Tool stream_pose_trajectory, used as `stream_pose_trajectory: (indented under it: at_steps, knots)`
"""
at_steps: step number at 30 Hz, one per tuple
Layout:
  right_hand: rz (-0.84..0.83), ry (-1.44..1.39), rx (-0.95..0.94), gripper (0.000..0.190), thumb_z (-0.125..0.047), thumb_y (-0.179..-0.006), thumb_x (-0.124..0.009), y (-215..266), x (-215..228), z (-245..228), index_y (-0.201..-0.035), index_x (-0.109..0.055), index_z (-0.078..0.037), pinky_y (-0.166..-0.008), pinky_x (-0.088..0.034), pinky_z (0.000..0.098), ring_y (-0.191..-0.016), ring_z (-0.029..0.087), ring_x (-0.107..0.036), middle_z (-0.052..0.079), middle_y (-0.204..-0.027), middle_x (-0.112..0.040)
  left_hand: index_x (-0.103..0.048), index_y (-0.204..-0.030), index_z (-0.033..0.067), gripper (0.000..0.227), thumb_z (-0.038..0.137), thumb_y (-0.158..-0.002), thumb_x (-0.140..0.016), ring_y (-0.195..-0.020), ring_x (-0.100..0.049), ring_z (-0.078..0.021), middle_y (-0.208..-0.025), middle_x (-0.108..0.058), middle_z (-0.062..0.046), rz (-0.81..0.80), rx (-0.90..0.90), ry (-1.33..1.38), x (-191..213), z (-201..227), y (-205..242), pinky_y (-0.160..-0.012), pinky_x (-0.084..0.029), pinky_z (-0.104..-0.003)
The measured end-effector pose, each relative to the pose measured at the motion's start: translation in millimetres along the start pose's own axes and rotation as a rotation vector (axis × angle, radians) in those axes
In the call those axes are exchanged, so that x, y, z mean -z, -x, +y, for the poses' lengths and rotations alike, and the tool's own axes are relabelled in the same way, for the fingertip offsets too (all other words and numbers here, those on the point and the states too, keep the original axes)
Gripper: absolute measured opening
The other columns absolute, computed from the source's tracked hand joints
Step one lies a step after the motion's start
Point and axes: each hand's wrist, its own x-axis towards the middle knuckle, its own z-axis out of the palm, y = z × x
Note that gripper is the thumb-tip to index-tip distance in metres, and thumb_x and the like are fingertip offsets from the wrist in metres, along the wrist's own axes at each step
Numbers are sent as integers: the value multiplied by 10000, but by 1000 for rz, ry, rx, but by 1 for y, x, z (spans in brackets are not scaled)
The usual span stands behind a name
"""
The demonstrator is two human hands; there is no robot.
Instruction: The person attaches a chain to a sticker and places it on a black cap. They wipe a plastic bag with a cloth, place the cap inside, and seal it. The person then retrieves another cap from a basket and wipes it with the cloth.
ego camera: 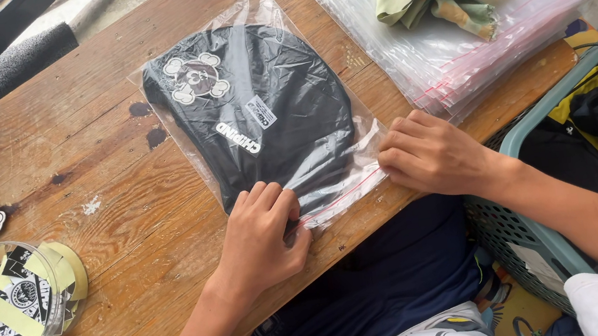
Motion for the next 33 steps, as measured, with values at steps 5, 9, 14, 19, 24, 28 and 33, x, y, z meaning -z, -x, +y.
stream_pose_trajectory:
  at_steps: [5, 9, 14, 19, 24, 28, 33]
  knots:
    - [16, -21, 38, 98, -52, -906, -606, 3, -2, 0, -825, -587, -105, -644, -453, 340, -707, 226, -577, 32, -783, -539, -534, -765, 146, 197, 212, -676, -697, -680, -523, -268, -691, -464, -42, -1, -4, -10, -2, -2, 1, -607, -405, -368]
    - [7, -9, 10, 101, -51, -876, -639, -5, 2, -2, -821, -579, -111, -647, -452, 343, -710, 227, -573, 27, -785, -532, -533, -766, 145, 201, 208, -676, -700, -683, -528, -266, -690, -466, -42, 0, -2, -17, -1, 0, 0, -609, -408, -367]
    - [14, -33, 76, 103, -51, -908, -598, -4, -2, -2, -821, -582, -104, -632, -450, 342, -694, 238, -570, 40, -773, -513, -531, -768, 146, 216, 216, -660, -705, -686, -533, -266, -691, -469, -44, 2, -7, -27, -2, -1, 0, -610, -413, -371]
    - [29, -22, 53, 120, -74, -910, -599, -5, -6, -5, -800, -555, -95, -624, -446, 352, -685, 250, -566, 51, -769, -513, -531, -769, 148, 200, 214, -673, -694, -684, -525, -261, -692, -464, -38, -4, -3, -23, -2, -1, 0, -608, -409, -367]
    - [35, -5, 57, 66, -81, -871, -592, -8, -9, -5, -828, -545, -99, -610, -430, 362, -679, 251, -557, 48, -781, -503, -525, -766, 146, 205, 215, -674, -694, -687, -525, -265, -691, -460, -39, 1, -10, -20, -2, -1, 1, -608, -406, -369]
    - [49, -26, 126, 70, -24, -879, -577, -9, -9, -6, -847, -573, -85, -613, -434, 355, -677, 253, -561, 56, -782, -510, -540, -770, 145, 189, 217, -680, -689, -694, -534, -264, -695, -478, -45, -6, -4, -20, -2, -1, 2, -615, -417, -367]
    - [64, -40, 136, 85, -16, -884, -566, -11, -9, -8, -839, -574, -87, -612, -441, 353, -673, 255, -564, 56, -776, -513, -544, -775, 147, 184, 233, -692, -685, -702, -537, -257, -700, -484, -44, -15, 8, -35, -3, -2, 2, -619, -419, -363]
